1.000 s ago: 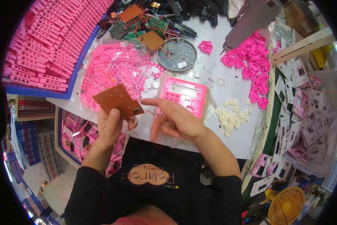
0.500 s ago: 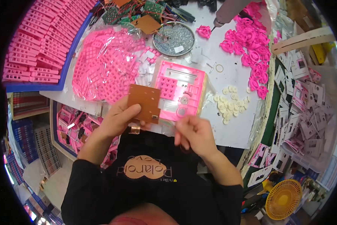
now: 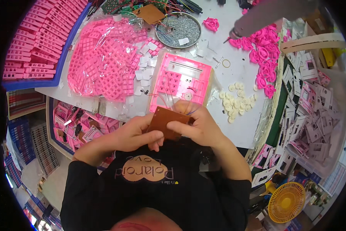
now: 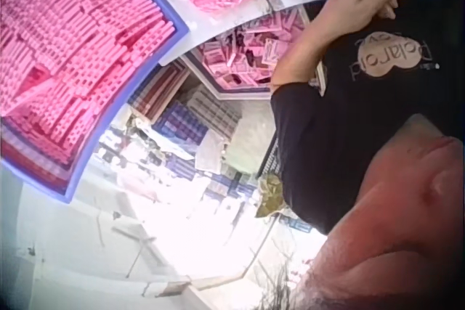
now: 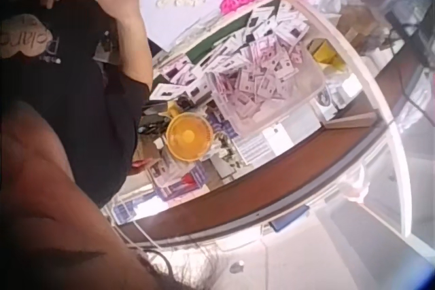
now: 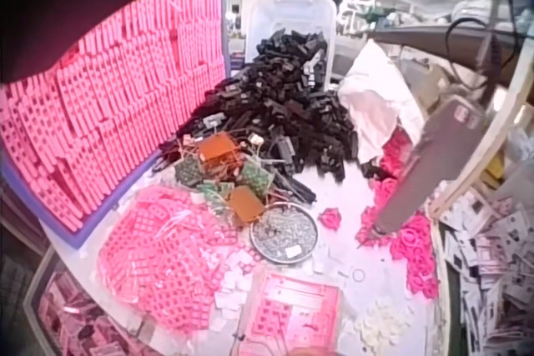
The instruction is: The person is assembling a pink toy cash register by installing a circuit board and securing it with an electric screwdriver.
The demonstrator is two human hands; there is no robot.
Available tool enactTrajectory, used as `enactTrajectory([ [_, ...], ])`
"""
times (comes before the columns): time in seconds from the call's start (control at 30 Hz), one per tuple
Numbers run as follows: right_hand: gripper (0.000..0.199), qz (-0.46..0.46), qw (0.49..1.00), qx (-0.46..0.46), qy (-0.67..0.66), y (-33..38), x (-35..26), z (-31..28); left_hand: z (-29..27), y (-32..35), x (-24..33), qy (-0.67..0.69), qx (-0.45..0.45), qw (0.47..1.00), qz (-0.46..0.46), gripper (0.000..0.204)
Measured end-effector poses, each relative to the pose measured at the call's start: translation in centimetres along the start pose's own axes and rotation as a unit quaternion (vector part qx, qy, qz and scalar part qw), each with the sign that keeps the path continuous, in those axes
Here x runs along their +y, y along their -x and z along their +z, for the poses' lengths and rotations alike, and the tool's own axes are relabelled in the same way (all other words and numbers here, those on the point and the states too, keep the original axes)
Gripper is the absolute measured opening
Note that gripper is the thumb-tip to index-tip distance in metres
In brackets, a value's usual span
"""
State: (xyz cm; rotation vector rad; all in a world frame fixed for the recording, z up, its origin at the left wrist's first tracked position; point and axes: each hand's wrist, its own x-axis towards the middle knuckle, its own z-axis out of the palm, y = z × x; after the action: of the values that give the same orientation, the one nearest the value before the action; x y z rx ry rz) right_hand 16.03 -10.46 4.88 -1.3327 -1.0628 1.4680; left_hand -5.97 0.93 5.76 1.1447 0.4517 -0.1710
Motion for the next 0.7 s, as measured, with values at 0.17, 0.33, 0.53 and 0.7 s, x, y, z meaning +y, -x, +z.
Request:
enactTrajectory([
  [0.17, 0.024, 0.033, 0.998, 0.046, -0.031, -2.3, 0.1, -1.3, -0.3, -1.3, -4.5, 0.123, 0.038, 0.991, 0.031, 0.035],
  [0.33, 0.038, -0.039, 0.996, 0.08, -0.004, -5.7, 0.4, -2.8, -0.2, -1.7, -5.0, 0.186, 0.076, 0.979, 0.041, 0.045],
  [0.53, 0.04, -0.023, 0.995, 0.06, 0.076, -7.8, 0.7, -3.2, -0.8, 0.3, -4.8, 0.024, 0.089, 0.993, 0.076, 0.052],
  [0.7, 0.046, 0.039, 0.952, 0.06, 0.299, -8.7, -1.5, -2.8, -1.9, 1.8, -2.2, -0.234, 0.144, 0.959, 0.067, 0.051],
])
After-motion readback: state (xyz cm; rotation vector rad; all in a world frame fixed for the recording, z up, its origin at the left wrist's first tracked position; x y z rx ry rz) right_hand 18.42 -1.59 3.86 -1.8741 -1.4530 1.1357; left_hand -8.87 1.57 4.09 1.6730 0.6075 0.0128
